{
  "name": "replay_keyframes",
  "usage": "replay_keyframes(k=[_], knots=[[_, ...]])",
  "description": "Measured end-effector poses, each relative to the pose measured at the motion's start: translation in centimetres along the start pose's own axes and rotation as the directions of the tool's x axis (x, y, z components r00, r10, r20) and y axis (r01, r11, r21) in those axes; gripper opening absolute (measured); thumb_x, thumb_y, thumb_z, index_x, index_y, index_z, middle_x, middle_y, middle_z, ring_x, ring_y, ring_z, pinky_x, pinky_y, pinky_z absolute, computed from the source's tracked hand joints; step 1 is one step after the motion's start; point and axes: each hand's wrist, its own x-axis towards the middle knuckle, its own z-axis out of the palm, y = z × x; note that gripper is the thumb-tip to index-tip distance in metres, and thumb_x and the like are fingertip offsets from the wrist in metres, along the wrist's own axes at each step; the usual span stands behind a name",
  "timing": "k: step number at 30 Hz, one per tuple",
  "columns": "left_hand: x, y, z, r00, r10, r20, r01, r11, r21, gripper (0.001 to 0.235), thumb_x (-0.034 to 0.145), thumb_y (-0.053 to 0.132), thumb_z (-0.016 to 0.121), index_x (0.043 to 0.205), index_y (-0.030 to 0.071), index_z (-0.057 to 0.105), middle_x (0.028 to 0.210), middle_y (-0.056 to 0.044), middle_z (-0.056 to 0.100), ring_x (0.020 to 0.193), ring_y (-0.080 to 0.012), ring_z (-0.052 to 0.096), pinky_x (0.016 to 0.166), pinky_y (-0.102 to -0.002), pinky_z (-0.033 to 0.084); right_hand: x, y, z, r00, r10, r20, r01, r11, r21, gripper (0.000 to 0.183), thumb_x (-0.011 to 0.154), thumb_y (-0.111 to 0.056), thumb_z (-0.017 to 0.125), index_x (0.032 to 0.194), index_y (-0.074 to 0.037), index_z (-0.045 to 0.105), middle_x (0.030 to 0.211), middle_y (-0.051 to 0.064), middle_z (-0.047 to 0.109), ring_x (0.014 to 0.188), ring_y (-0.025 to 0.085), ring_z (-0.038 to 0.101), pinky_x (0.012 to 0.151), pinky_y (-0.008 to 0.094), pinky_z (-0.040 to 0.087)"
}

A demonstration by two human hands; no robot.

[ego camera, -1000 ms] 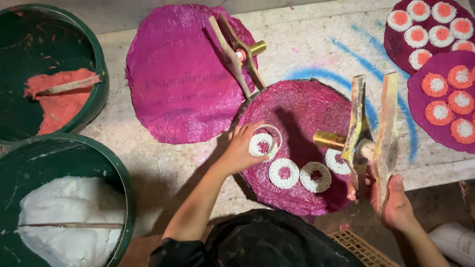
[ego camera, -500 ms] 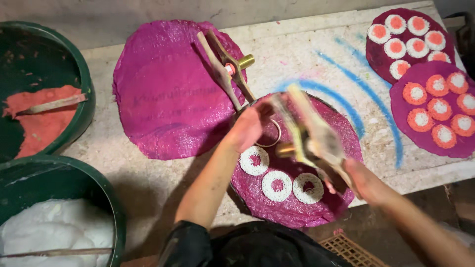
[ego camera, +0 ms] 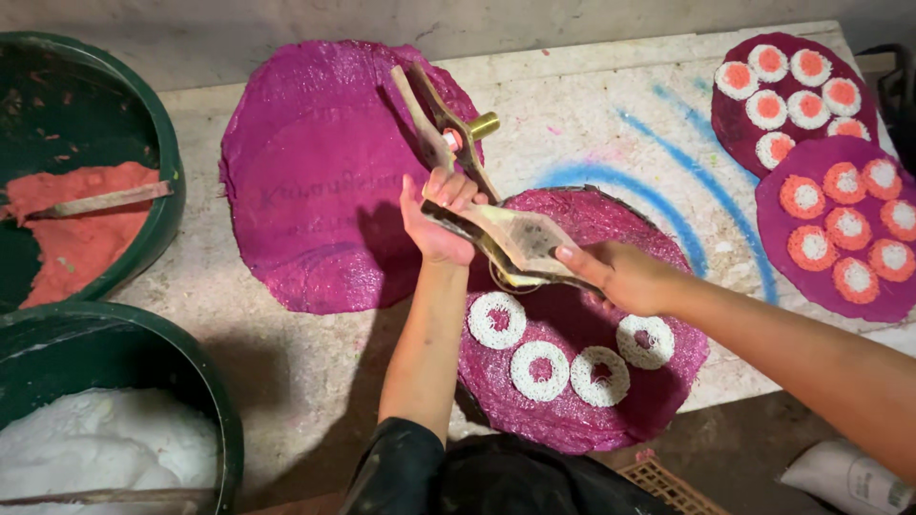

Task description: The person shapes and details circles of colored dough on a textured surface using a circular mold and a multi-pronged wooden press, alternating between applying pressure to the dough and refilling the tool with additional dough from a bucket.

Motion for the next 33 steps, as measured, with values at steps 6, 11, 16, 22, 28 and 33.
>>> replay_keyframes(k=[6,11,16,22,28,33], knots=[[-0.8,-2.5,-1.7,0.985,0.038,-0.171,-0.04,0.999,-0.008,0.035,0.103,0.047,0.042,0.079,0.02,0.044,0.069,0.007,0.04,0.066,-0.0107,0.044,0.077,-0.034,0.043,-0.1,1.5,-0.8,0.998,0.063,-0.004,-0.063,0.987,-0.151,0.085,0.097,-0.071,0.024,0.102,-0.003,0.075,0.062,0.008,0.064,0.058,0.021,0.068,0.061,0.04,0.057],[1.3,-3.7,-2.2,0.981,0.035,-0.193,-0.03,0.999,0.028,0.03,0.098,0.042,0.043,0.077,0.021,0.042,0.066,0.008,0.038,0.064,-0.0107,0.041,0.072,-0.033,0.04,0.3,2.3,-1.3,0.98,0.018,-0.198,-0.072,0.96,-0.27,0.077,0.096,-0.07,0.028,0.116,-0.012,0.074,0.065,0.014,0.064,0.065,0.027,0.07,0.07,0.047,0.055],[2.8,-1.4,-1.2,0.987,0.063,-0.149,-0.036,0.984,0.176,0.032,0.095,0.044,0.043,0.074,0.021,0.04,0.062,0.008,0.035,0.058,-0.0114,0.038,0.07,-0.034,0.039,1.4,1.1,0.2,0.941,-0.171,-0.291,0.104,0.968,-0.23,0.072,0.098,-0.066,0.03,0.124,-0.012,0.07,0.082,0.011,0.071,0.08,0.03,0.07,0.078,0.047,0.053],[1.3,0.1,-0.2,0.974,0.083,-0.209,-0.038,0.976,0.213,0.033,0.094,0.045,0.041,0.072,0.021,0.038,0.06,0.008,0.032,0.054,-0.0113,0.035,0.065,-0.033,0.036,2.1,1.1,2.1,0.964,-0.129,-0.232,0.093,0.983,-0.161,0.073,0.099,-0.064,0.029,0.111,-0.006,0.072,0.069,0.018,0.069,0.07,0.03,0.071,0.075,0.048,0.054],[-0.5,-2.9,-1.1,0.967,0.014,-0.253,0.002,0.998,0.065,0.036,0.097,0.045,0.036,0.078,0.018,0.05,0.07,0.002,0.049,0.067,-0.0159,0.05,0.075,-0.038,0.046,1.5,6.1,0.4,0.993,-0.005,-0.117,-0.007,0.995,-0.101,0.079,0.097,-0.07,0.024,0.08,-0.008,0.069,0.059,0.01,0.064,0.059,0.022,0.069,0.063,0.039,0.058],[-3.4,-4.3,-0.5,0.91,0.039,-0.412,0.364,0.399,0.842,0.058,0.089,0.05,0.059,0.128,0.008,0.058,0.117,-0.014,0.063,0.111,-0.0289,0.061,0.103,-0.049,0.049,-2.2,13.1,-1.0,0.935,-0.181,-0.306,0.226,0.967,0.118,0.084,0.095,-0.075,0.024,0.07,-0.005,0.063,0.057,0.004,0.057,0.053,0.018,0.057,0.051,0.036,0.046]])
